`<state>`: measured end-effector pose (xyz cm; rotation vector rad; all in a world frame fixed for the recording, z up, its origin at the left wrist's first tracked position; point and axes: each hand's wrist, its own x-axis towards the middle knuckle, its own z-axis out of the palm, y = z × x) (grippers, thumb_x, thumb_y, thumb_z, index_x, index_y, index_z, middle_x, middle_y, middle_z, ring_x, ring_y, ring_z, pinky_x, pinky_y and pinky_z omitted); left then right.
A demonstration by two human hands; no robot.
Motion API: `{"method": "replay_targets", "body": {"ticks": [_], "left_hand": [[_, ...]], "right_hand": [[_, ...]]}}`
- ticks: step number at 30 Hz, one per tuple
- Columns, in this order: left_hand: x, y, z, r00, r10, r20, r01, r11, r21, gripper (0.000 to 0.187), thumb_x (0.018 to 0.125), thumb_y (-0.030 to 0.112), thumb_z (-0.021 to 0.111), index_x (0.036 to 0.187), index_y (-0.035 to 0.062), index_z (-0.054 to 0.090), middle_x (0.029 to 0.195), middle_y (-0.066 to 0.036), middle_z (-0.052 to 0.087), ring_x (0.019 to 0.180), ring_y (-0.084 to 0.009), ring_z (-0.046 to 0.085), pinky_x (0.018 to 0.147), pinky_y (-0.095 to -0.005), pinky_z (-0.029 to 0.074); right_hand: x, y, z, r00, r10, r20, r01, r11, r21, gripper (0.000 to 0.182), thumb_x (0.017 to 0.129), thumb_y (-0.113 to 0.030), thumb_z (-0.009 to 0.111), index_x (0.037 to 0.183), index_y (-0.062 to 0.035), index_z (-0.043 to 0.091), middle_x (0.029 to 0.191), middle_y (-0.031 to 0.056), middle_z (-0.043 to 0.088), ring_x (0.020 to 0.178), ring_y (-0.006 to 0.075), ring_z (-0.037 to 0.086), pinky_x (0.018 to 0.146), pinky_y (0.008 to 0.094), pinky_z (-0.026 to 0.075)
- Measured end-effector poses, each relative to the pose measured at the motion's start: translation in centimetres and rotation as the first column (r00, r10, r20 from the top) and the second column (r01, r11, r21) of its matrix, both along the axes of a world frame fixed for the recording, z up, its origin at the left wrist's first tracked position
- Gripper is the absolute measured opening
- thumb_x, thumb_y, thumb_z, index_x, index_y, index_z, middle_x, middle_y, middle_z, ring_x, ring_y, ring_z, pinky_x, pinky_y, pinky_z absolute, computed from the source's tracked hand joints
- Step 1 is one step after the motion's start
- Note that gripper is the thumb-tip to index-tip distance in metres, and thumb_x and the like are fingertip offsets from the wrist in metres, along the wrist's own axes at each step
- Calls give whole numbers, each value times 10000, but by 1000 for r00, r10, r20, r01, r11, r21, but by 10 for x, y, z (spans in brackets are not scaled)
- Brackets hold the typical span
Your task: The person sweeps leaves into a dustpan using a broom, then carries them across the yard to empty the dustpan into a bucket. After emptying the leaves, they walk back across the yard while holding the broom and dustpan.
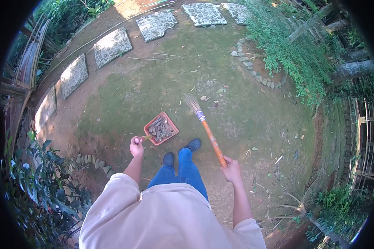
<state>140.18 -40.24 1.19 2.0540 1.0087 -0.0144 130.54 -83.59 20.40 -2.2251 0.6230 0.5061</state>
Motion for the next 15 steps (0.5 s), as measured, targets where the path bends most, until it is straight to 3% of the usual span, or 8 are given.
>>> {"method": "replay_targets", "body": {"ticks": [1, 4, 7, 10, 13, 15], "left_hand": [[4, -5, -1, 1000, 15, 0, -15, 1000, -12, 348, 826, 126, 739, 1159, 162, 647, 1037, -103, 714, 962, -224, 684, 885, -363, 514], [14, -19, -5, 999, 33, -12, -34, 999, -14, 341, 827, 108, 737, 1155, 133, 648, 1047, -103, 706, 960, -207, 674, 881, -344, 513], [25, -33, -8, 999, 50, -10, -51, 998, -25, 346, 824, 101, 739, 1155, 135, 648, 1040, -100, 708, 953, -205, 674, 881, -342, 512], [32, -44, -10, 998, 71, 3, -70, 996, -45, 348, 821, 94, 739, 1154, 138, 650, 1038, -100, 709, 958, -201, 674, 884, -340, 512], [35, -48, -11, 995, 98, -7, -99, 994, -38, 347, 822, 94, 737, 1155, 140, 650, 1038, -99, 709, 959, -200, 674, 889, -337, 510], [34, -43, -19, 995, 101, -2, -101, 995, -21, 342, 821, 97, 736, 1150, 144, 653, 1030, -98, 713, 948, -209, 678, 884, -348, 513]], "right_hand": [[13, -5, -4, 999, 44, 25, -43, 999, -32, 621, 667, -40, 696, 1271, 52, 586, 1119, 182, 697, 833, 195, 708, 756, 303, 544], [53, -12, -12, 995, 98, -35, -101, 989, -106, 588, 686, -100, 695, 1269, -65, 622, 1061, 204, 695, 964, 291, 697, 857, 354, 531], [84, -11, -10, 976, 176, -126, -198, 961, -192, 580, 687, -123, 698, 1263, -121, 635, 1022, 203, 694, 900, 310, 701, 815, 380, 537], [91, -17, -15, 952, 252, -171, -279, 947, -157, 592, 671, -135, 721, 1258, -136, 641, 997, 202, 696, 873, 316, 701, 793, 390, 540], [78, -29, -9, 920, 318, -229, -341, 938, -66, 584, 685, -98, 717, 1264, -95, 640, 1016, 163, 725, 822, 199, 709, 756, 320, 541], [70, -39, 14, 920, 286, -268, -293, 956, 14, 589, 671, -99, 721, 1255, -112, 648, 921, 154, 728, 737, 219, 703, 688, 339, 541]]}}
